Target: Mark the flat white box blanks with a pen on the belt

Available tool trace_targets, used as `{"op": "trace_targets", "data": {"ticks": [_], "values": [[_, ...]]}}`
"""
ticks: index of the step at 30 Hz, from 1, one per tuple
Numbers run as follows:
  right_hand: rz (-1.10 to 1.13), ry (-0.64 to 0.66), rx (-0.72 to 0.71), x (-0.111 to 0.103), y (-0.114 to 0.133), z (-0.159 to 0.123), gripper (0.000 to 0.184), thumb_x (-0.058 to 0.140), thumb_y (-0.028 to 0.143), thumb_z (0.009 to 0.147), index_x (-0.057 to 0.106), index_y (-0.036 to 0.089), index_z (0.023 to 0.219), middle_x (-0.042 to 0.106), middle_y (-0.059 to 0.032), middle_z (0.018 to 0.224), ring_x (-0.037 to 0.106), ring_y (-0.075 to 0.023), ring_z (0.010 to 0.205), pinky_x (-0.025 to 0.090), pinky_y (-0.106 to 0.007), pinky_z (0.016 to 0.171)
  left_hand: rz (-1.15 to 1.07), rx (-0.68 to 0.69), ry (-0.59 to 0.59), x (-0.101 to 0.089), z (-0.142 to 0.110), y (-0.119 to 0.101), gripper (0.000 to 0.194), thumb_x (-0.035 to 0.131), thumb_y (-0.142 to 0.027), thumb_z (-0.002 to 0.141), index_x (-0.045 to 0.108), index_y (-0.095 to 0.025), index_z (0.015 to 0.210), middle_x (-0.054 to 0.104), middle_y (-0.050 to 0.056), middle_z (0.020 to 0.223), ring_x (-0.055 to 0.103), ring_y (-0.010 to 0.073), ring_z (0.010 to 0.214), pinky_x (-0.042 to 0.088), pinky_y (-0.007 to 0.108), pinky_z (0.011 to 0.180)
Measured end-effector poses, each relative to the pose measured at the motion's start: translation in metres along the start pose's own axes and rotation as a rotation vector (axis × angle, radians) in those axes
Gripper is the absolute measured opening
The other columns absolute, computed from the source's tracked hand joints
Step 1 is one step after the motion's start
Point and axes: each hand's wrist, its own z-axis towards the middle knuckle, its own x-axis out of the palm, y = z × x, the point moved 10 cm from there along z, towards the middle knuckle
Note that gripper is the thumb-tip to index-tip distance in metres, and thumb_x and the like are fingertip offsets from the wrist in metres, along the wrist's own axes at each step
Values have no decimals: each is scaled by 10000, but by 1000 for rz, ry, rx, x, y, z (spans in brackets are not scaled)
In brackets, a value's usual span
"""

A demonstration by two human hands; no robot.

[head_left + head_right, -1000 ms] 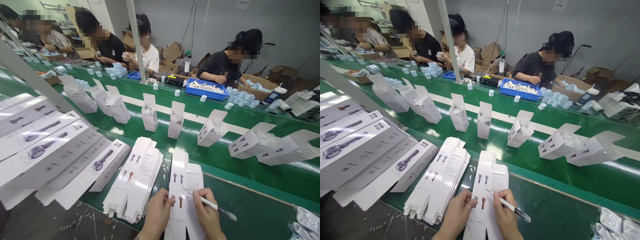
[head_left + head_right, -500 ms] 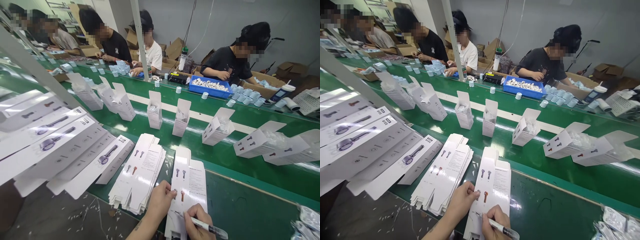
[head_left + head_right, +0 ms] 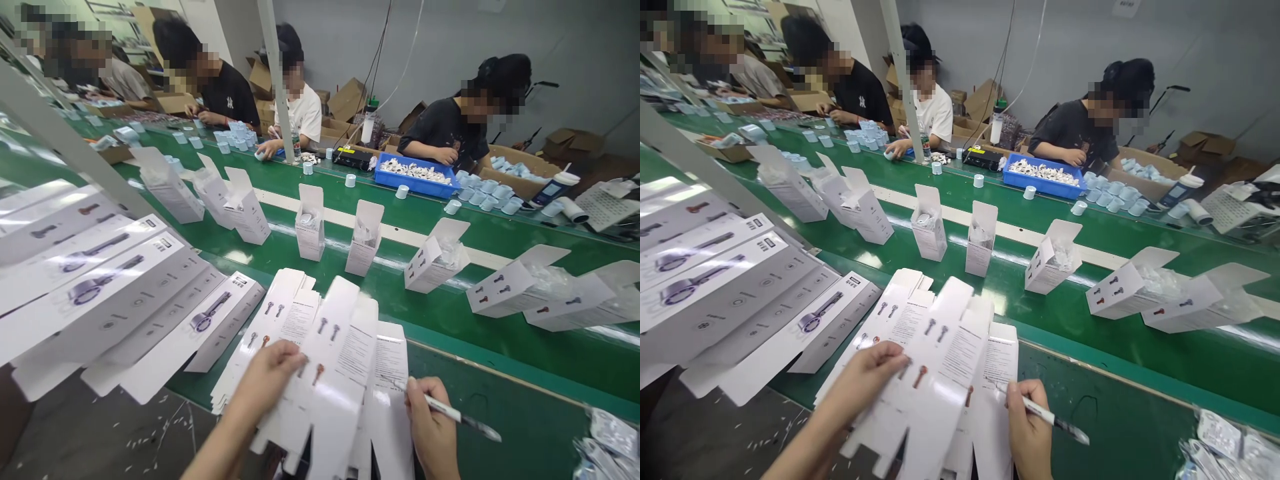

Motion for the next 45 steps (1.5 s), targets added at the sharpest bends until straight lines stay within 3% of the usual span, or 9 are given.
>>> {"op": "trace_targets", "data": {"ticks": [4,6,8,13,16,24,30,39,45], "values": [[-47,72,-90,23,16,17,432,564,603,833,464,237,627,436,52,599,426,-143,594,353,-276,584,355,-85,-345,-88,-7,-11,392,498,-563,801,652,-218,904,724,83,882,652,292,778,474,370,652],[-53,110,-95,34,17,19,422,557,596,841,455,241,638,413,59,602,413,-141,592,343,-279,589,595,3,-534,-100,-15,-28,408,435,-519,838,646,-205,990,705,125,1091,632,340,999,479,414,791],[-67,140,-91,41,15,18,400,555,587,847,465,245,660,413,60,611,417,-145,604,341,-283,600,661,95,-502,-69,-17,-32,448,388,-499,867,626,-180,1074,679,138,1180,615,320,1075,463,406,894],[-121,179,-71,46,10,15,406,572,608,824,484,244,667,425,62,589,415,-143,591,331,-286,596,577,101,-16,67,-9,5,411,456,-429,880,574,-172,1178,695,126,1153,639,292,1073,465,372,898],[-151,177,-78,47,14,15,403,565,600,833,485,243,665,443,59,581,424,-144,589,336,-285,596,669,117,22,98,-6,13,279,410,-313,913,579,-167,1080,704,125,1070,654,299,1009,447,371,828],[-86,63,-137,24,13,-9,342,547,564,856,555,238,753,536,14,679,516,-168,655,406,-281,605,467,92,-24,84,4,17,74,505,-253,860,524,-218,797,652,7,744,612,191,768,359,273,672],[-163,201,-129,42,4,-53,417,521,604,858,471,256,634,414,57,496,402,-138,453,303,-300,497,519,113,-21,89,2,13,75,495,-232,860,478,-219,788,615,10,730,575,186,734,327,275,656],[-345,326,-363,59,0,-64,404,478,575,906,509,255,661,580,32,580,535,-145,536,349,-296,561,500,115,-6,89,4,14,85,489,-243,856,458,-224,779,588,2,695,560,184,699,314,281,642],[-30,172,-212,33,6,-53,388,569,542,866,463,249,635,501,54,535,442,-126,491,327,-283,514,324,106,13,87,0,12,107,526,-279,811,476,-219,738,546,-21,675,530,168,689,342,278,643]]}}
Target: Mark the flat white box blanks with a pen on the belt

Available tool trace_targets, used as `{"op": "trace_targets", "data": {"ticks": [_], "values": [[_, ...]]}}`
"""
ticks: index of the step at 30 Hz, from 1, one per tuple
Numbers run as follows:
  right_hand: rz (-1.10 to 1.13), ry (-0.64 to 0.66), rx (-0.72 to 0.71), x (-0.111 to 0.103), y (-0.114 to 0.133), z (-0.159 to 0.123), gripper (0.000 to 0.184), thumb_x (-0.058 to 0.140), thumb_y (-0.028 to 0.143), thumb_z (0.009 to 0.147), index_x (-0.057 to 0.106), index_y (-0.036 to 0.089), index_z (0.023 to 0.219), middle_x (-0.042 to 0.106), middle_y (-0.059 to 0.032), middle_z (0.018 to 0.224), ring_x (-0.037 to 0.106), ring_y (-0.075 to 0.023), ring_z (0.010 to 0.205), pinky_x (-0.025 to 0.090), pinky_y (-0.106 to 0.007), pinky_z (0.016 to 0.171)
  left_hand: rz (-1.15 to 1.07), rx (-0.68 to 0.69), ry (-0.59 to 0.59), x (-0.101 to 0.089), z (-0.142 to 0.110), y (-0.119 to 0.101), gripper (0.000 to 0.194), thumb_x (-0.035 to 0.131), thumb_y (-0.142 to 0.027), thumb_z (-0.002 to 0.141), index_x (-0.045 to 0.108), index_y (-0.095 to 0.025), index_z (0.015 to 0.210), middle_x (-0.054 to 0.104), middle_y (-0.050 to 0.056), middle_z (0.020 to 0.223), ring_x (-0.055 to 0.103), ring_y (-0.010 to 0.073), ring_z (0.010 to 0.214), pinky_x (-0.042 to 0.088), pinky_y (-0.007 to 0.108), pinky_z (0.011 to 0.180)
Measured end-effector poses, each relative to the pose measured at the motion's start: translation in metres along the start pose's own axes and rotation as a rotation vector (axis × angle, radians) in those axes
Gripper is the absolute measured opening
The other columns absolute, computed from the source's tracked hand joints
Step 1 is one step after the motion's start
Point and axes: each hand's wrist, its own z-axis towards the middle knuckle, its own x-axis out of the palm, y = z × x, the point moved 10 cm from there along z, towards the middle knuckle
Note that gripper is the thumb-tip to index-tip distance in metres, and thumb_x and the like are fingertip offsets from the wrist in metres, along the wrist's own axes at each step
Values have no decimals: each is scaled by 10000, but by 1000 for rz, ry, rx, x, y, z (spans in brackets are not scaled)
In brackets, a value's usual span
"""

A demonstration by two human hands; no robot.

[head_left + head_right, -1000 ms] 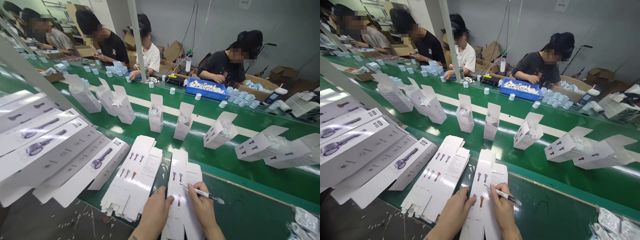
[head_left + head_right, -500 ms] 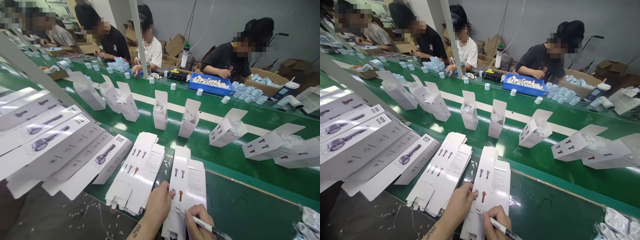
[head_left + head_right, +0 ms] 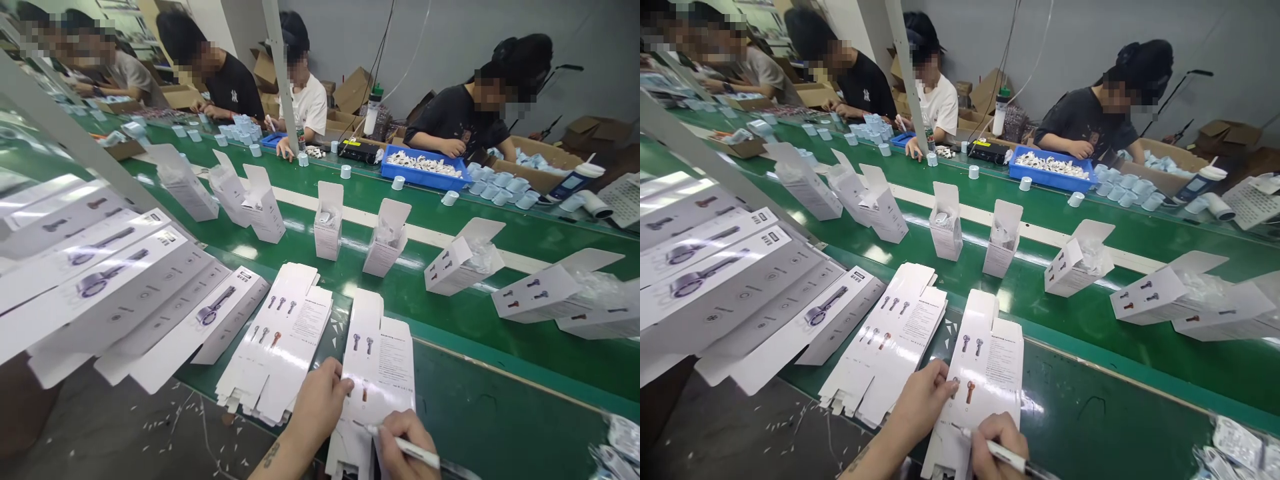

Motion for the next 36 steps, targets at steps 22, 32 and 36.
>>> {"op": "trace_targets", "data": {"ticks": [22,32,36], "values": [[-183,-24,103,-6,-14,63,398,551,617,833,539,238,710,573,10,661,547,-188,672,422,-312,636,164,6,-12,15,-5,5,65,534,-277,815,535,-213,808,658,18,788,611,181,780,367,270,680],[-99,-41,40,0,2,7,440,542,633,831,482,254,616,459,43,527,428,-141,485,335,-297,511,64,20,-39,6,3,7,122,515,-245,836,494,-215,719,600,-18,679,563,156,700,339,259,656],[-198,8,14,8,-3,0,454,506,643,848,476,258,610,467,40,504,445,-149,472,304,-310,512,37,24,-23,8,4,10,173,477,-245,862,483,-215,692,612,-6,695,563,157,710,339,254,655]]}}
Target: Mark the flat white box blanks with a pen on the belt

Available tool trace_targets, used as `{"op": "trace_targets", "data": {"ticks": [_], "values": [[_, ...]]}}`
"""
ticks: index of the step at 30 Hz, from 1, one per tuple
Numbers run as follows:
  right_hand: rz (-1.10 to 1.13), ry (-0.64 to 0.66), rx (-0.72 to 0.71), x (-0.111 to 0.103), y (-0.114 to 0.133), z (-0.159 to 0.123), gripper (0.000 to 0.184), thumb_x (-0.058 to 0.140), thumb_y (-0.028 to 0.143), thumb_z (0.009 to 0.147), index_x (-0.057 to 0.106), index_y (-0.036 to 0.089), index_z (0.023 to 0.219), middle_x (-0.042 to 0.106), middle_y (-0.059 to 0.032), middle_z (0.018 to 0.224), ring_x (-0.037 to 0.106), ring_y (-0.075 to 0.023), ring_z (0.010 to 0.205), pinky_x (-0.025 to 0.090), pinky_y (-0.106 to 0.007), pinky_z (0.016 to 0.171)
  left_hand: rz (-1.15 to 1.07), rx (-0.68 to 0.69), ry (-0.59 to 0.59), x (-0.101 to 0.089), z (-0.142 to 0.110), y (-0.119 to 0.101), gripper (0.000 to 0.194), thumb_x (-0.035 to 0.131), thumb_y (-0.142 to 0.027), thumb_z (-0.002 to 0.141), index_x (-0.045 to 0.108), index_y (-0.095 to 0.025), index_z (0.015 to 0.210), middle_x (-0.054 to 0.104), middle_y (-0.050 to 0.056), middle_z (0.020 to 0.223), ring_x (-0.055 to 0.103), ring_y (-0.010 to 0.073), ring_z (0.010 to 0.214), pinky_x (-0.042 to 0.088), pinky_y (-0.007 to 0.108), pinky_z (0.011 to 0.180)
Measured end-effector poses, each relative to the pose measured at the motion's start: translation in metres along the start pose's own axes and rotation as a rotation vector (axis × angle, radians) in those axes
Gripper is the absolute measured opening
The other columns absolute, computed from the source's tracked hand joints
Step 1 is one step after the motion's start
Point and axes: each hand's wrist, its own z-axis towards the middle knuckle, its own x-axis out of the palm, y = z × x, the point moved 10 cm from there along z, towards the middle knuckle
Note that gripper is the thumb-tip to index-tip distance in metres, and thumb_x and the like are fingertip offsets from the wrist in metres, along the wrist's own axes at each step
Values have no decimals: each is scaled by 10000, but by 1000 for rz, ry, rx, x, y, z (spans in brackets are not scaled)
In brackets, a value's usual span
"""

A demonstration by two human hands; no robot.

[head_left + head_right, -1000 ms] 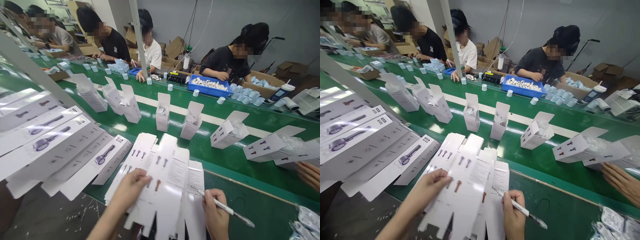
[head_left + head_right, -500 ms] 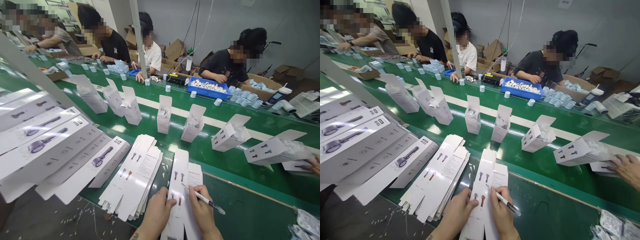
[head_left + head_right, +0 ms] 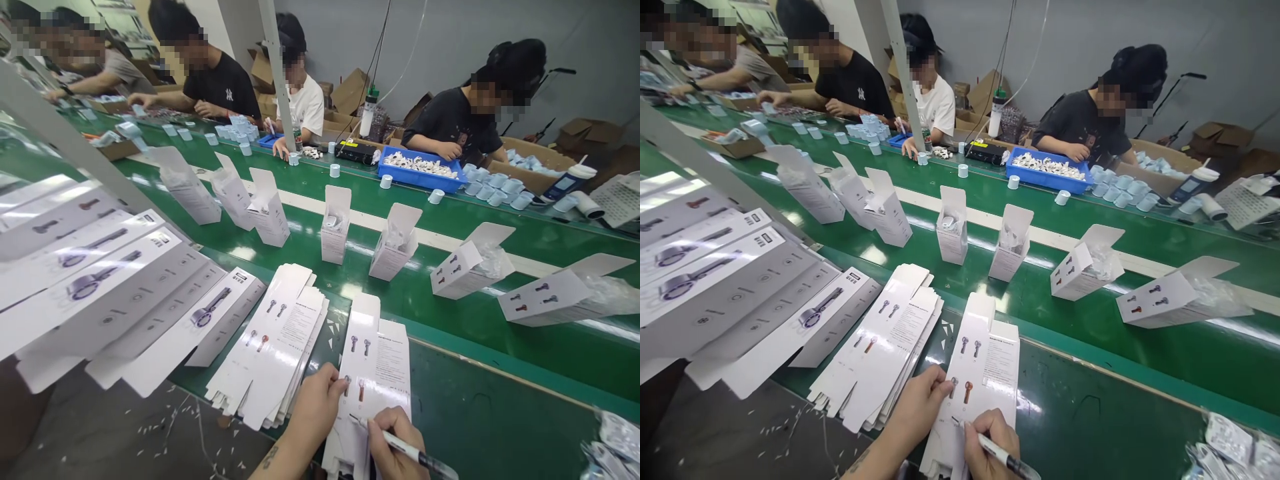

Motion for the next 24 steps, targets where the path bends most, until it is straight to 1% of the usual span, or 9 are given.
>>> {"op": "trace_targets", "data": {"ticks": [7,9,11,13,15,18,21,23,24], "values": [[-77,98,-159,16,5,-4,435,513,611,863,526,253,615,568,27,547,505,-150,503,327,-317,560,43,-5,-6,1,1,-4,166,489,-227,866,482,-211,701,627,1,712,571,160,727,341,261,663],[-23,60,-102,7,0,-2,430,540,609,847,520,251,609,554,27,536,492,-151,506,327,-312,549,20,-6,-8,-1,-1,-7,167,481,-231,859,483,-212,693,615,-4,700,566,163,720,347,267,660],[92,-66,-3,-16,-11,5,417,571,594,834,495,250,610,556,25,542,494,-155,523,352,-300,541,-42,-8,-4,-11,-6,-12,188,478,-274,855,484,-214,677,593,-11,680,557,165,710,368,270,655],[230,-212,90,-40,-23,14,395,580,564,841,469,252,627,543,31,543,482,-150,511,369,-288,513,-119,-14,0,-36,-12,-16,229,470,-358,858,518,-213,687,599,-7,684,562,175,712,405,277,660],[299,-278,135,-52,-30,27,374,575,551,849,469,251,653,524,38,552,466,-145,500,369,-282,491,-151,-43,-19,-76,-16,-14,296,461,-457,855,583,-210,746,639,6,714,586,193,721,447,297,676],[233,-170,123,-40,-23,48,368,573,566,846,506,241,687,507,34,608,470,-149,566,387,-286,537,-46,-181,-115,-151,-19,8,356,449,-522,843,646,-227,874,699,26,761,639,243,735,488,344,692],[157,-47,116,-17,-17,56,383,555,580,854,500,239,688,477,40,633,457,-149,617,385,-288,593,249,-252,-352,-211,-22,18,376,392,-464,858,655,-216,965,729,94,928,652,329,918,491,424,822],[135,-36,151,-9,-19,56,393,532,596,861,491,242,697,476,42,641,458,-152,634,384,-290,610,365,-168,-484,-212,-25,7,433,355,-443,871,643,-177,1056,699,142,1111,608,347,1070,452,450,948],[124,-33,167,-8,-20,56,397,524,606,862,492,243,704,485,40,649,467,-156,646,387,-292,620,344,-122,-467,-196,-24,2,453,347,-440,878,631,-162,1096,683,150,1164,600,331,1100,443,436,980]]}}
